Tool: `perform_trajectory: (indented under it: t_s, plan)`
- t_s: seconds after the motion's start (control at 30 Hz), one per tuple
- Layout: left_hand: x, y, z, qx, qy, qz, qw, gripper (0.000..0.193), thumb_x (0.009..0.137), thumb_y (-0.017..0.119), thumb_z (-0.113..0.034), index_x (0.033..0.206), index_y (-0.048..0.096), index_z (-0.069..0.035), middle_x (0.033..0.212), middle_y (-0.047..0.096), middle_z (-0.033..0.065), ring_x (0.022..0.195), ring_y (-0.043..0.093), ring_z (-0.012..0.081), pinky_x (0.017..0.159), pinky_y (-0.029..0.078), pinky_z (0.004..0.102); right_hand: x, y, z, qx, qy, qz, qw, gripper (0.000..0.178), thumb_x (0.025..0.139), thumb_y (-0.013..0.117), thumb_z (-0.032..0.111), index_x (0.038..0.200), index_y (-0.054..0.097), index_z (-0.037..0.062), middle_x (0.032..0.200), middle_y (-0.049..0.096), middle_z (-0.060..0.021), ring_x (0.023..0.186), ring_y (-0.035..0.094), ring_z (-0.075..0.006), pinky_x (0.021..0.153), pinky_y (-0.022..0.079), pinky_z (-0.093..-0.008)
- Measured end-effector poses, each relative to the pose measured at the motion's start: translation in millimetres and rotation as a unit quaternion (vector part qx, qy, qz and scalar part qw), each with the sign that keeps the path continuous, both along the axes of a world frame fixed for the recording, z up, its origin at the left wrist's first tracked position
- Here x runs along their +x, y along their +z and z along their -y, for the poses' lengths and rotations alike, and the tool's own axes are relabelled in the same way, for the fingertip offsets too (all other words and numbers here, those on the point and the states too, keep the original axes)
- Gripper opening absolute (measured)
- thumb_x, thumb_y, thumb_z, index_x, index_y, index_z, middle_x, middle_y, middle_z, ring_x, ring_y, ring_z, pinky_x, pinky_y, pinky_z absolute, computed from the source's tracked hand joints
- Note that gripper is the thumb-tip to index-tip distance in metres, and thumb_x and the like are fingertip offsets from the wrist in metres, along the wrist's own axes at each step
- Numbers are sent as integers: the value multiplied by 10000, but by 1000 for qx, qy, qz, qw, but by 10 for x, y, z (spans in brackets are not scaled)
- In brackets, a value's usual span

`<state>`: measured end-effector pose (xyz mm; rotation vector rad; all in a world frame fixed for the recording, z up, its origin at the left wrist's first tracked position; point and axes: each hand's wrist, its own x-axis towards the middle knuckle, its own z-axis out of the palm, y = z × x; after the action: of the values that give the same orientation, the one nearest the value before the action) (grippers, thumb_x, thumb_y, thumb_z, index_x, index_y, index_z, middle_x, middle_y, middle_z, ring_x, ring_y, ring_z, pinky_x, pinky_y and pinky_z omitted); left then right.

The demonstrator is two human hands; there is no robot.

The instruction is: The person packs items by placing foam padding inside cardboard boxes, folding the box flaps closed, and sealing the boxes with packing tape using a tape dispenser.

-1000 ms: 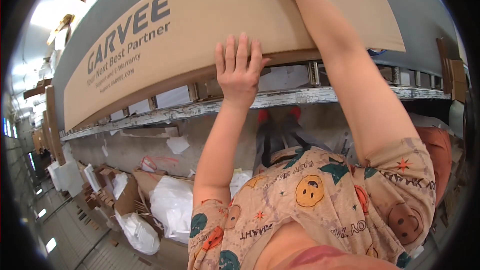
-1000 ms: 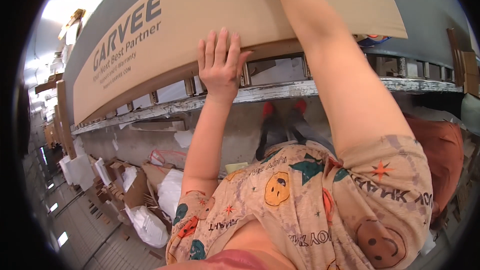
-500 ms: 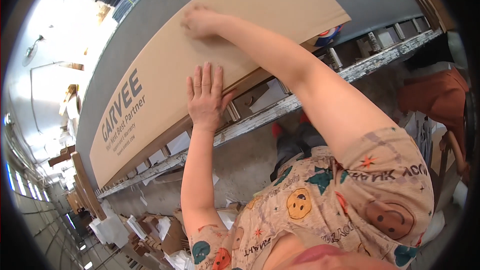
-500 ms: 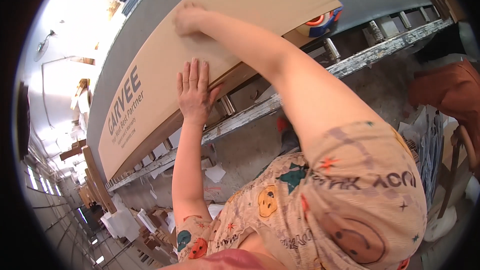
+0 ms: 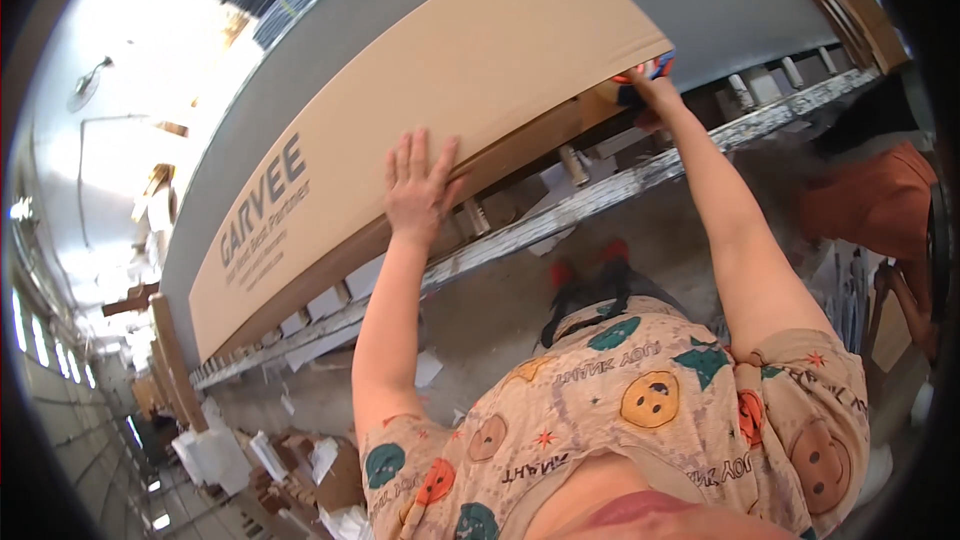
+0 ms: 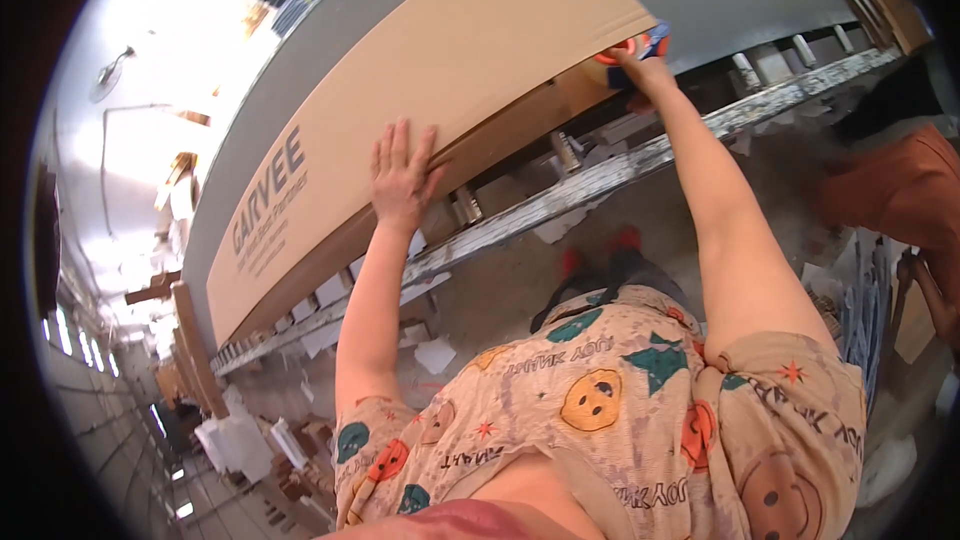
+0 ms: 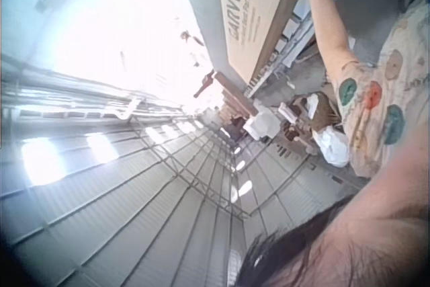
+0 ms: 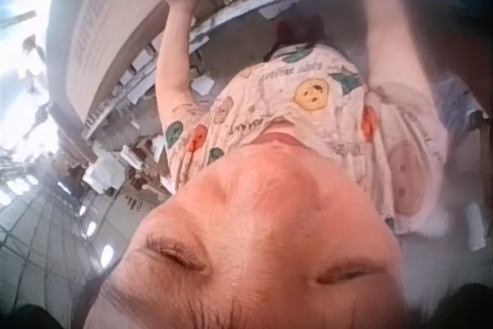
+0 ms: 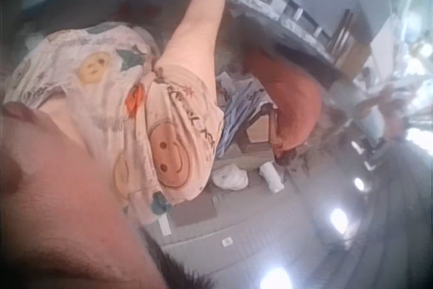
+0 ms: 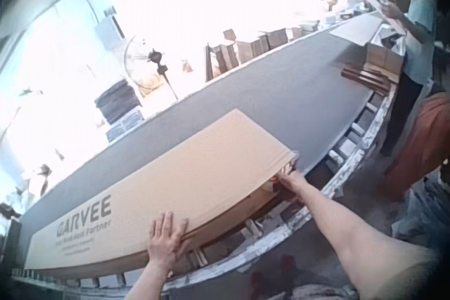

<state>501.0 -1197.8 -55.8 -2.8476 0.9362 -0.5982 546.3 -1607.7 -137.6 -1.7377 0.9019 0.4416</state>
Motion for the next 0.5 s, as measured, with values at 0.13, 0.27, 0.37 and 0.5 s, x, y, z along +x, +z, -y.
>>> perform_trajectory:
  t_s: [0.13,0.27,0.37,0.5]
  plan:
    - [-33,12,-53,-4,-4,21,1000,650,792,678,-416,1385,439,-299,1406,426,115,1283,419,305,1058,315,460,-99,-298,-70,-5,-119,56,991,726,773,647,486,1221,469,-57,1107,584,-256,719,667,-362,527,563,-446]
    - [-38,-13,-131,-14,-9,40,999,620,804,664,-429,1373,457,-298,1387,448,115,1269,432,302,1054,318,455,-873,-166,-73,147,-107,136,974,575,801,621,380,1268,490,71,1234,524,-159,1051,570,-315,733,537,-511]
    - [-72,-88,-196,-44,-26,62,997,587,811,658,-429,1353,482,-288,1348,484,118,1232,466,316,1033,341,463,-1602,229,-511,434,-247,159,852,531,784,611,254,1295,497,165,1286,504,-114,1145,507,-303,907,438,-535]
    - [-43,-154,-265,-97,-62,104,988,529,832,644,-397,1324,510,-254,1275,530,143,1165,514,353,987,380,487,-2059,745,-1337,361,-252,310,843,527,805,627,273,1278,510,73,1205,574,-103,1106,554,-247,903,473,-419]
